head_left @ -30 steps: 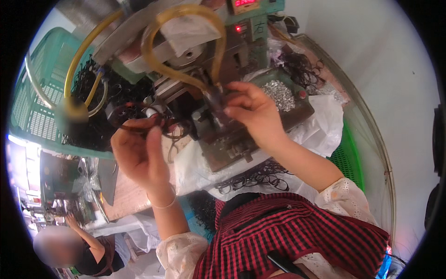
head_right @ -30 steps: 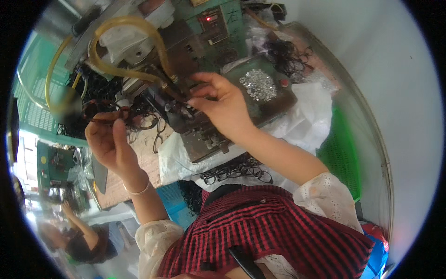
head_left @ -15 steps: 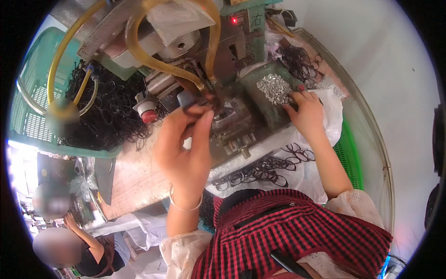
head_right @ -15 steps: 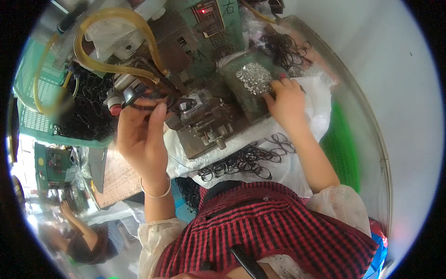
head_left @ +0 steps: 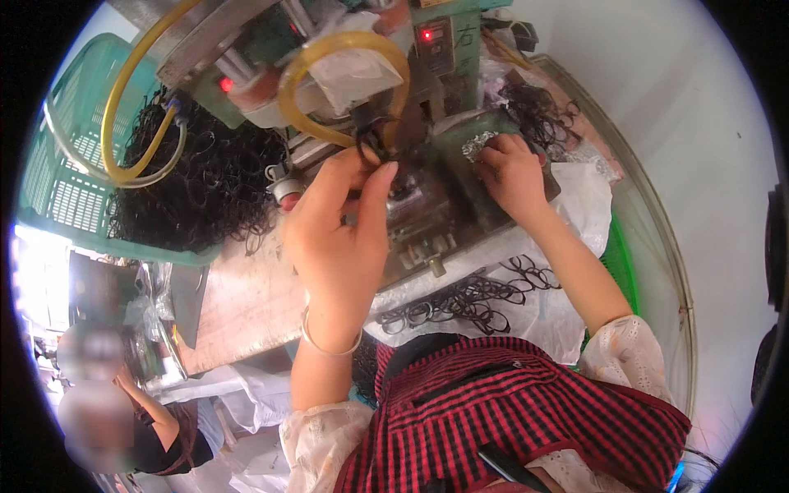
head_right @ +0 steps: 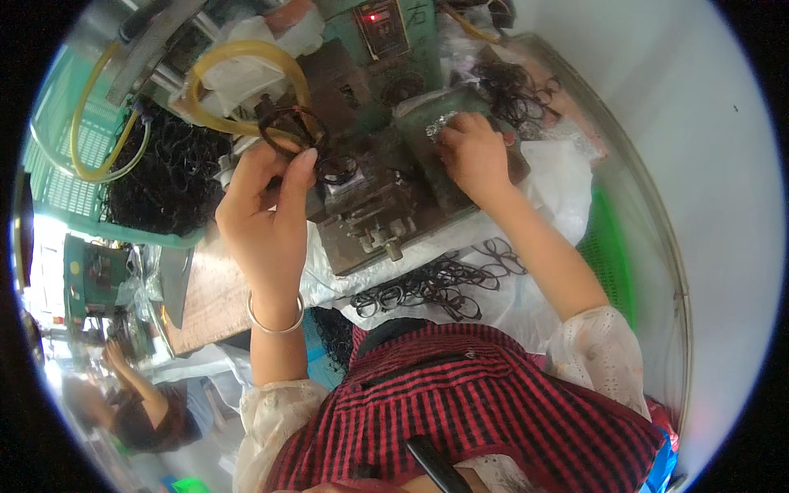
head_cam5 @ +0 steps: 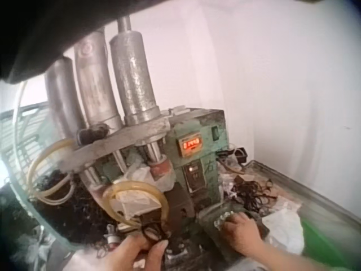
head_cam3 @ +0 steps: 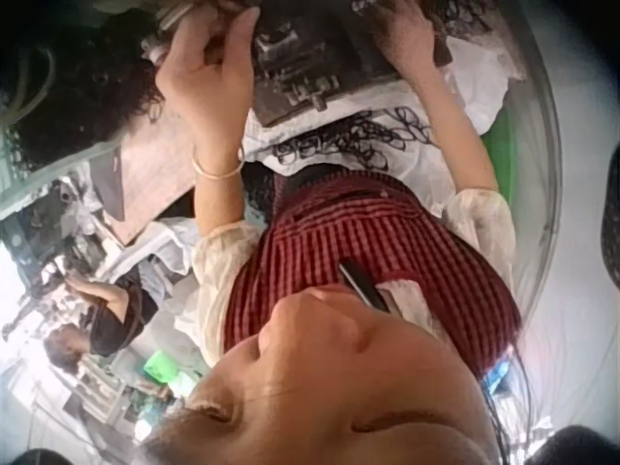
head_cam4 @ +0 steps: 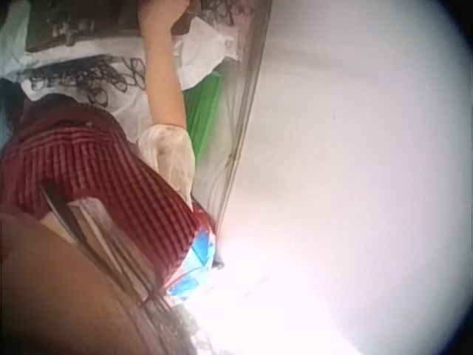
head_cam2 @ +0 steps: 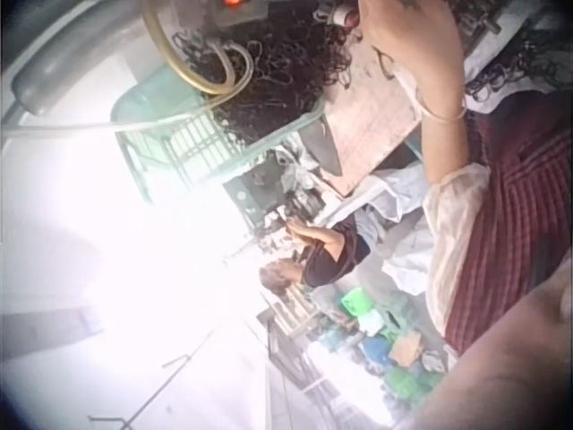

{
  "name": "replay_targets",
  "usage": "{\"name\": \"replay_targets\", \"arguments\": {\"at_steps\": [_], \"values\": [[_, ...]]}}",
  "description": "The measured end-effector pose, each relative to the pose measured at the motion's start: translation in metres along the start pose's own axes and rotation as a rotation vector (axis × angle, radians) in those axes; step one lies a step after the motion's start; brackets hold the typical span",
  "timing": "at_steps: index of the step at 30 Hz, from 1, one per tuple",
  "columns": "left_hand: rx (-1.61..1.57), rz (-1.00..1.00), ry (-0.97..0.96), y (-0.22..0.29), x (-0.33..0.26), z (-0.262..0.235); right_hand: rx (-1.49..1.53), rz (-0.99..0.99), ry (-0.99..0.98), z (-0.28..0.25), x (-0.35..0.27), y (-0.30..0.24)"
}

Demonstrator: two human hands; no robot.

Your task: The person repeatedly picks up small metal components and dark hair ties, places them into a press machine, and removes the assembled hair accessories. The process is continuous and repetitive, with the person handling items one at a time.

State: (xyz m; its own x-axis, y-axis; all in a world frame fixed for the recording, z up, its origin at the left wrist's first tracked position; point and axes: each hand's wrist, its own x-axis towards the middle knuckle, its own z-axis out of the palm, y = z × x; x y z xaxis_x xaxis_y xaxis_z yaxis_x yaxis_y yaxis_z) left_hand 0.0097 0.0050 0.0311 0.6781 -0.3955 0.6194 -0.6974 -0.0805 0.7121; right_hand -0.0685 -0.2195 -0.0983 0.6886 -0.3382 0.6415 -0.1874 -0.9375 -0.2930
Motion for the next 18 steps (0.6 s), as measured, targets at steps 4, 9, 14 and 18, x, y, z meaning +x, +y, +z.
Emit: {"name": "replay_targets", "arguments": {"at_steps": [4,9,14,18], "values": [[0.175,0.083,-0.033,0.003,-0.009,-0.014,0.015,0.011,-0.071,0.007,0.006,0.014],[0.123,-0.209,0.355,-0.072,-0.033,-0.079,-0.001,0.049,0.091,0.005,-0.005,0.022],[0.611,-0.794,-0.219,-0.231,-0.047,-0.107,0.133,0.184,0.056,0.007,0.012,-0.004],[0.41,-0.771,0.147,-0.238,-0.063,-0.082,0.238,0.394,-0.007,0.0,0.011,-0.003]]}}
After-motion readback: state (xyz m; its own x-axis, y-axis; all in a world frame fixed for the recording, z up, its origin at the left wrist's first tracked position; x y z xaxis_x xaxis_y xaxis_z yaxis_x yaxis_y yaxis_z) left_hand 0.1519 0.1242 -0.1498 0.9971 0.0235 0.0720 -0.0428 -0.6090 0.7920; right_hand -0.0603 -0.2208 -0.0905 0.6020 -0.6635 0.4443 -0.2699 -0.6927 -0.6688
